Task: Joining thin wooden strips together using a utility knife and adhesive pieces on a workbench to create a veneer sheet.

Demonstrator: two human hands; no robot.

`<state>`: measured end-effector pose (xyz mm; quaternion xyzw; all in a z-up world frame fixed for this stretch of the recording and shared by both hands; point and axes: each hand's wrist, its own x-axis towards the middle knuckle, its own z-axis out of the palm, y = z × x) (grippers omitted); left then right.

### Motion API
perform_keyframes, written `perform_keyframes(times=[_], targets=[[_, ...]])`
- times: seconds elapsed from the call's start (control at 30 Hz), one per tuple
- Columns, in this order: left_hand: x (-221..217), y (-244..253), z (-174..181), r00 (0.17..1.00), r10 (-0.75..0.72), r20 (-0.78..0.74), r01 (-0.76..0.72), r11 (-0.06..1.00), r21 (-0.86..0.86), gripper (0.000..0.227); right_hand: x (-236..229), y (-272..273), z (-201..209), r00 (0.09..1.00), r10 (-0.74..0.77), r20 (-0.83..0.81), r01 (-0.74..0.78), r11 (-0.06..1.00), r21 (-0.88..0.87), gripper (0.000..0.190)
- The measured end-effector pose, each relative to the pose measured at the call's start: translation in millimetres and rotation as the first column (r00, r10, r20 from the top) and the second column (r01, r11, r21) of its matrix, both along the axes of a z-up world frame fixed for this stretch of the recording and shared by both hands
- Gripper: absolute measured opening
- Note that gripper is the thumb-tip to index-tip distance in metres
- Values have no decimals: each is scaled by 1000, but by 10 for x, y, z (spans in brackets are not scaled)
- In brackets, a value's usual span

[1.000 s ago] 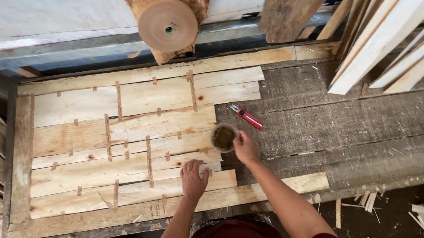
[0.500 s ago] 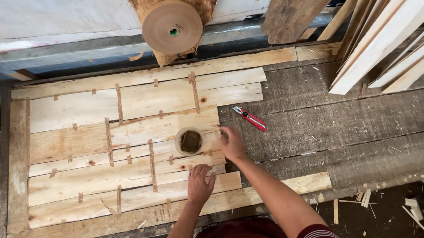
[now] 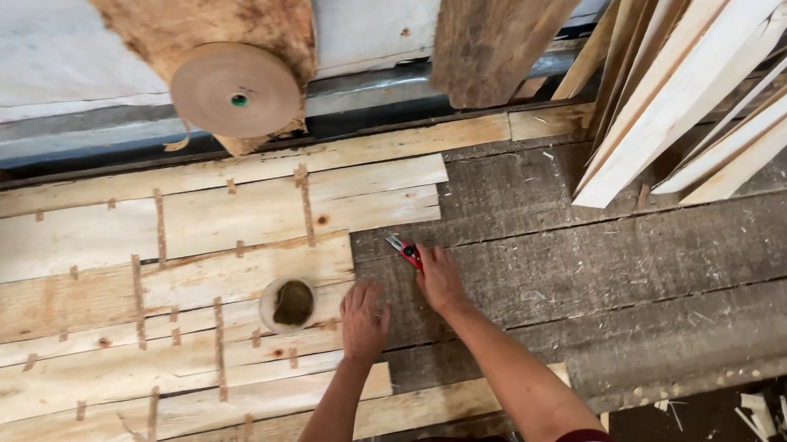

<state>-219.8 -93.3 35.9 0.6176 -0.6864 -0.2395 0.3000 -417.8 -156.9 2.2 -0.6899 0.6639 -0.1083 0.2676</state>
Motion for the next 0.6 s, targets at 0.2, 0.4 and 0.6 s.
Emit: perform_keyframes(times=[0.2, 0.4, 0.6], targets=[[-509, -642, -178, 985, 40, 167, -39, 999, -7, 59, -592, -100, -116, 967, -65, 248, 90, 992, -89, 54], [-747, -1324, -406, 896, -80, 437, -22, 974, 223, 76, -933, -435, -60, 932, -97, 349, 142, 984, -107, 59], [-864, -1809, -449, 765, -247, 595, 59, 946, 318, 78, -927, -663, -111, 909, -155, 388, 229, 961, -153, 55]])
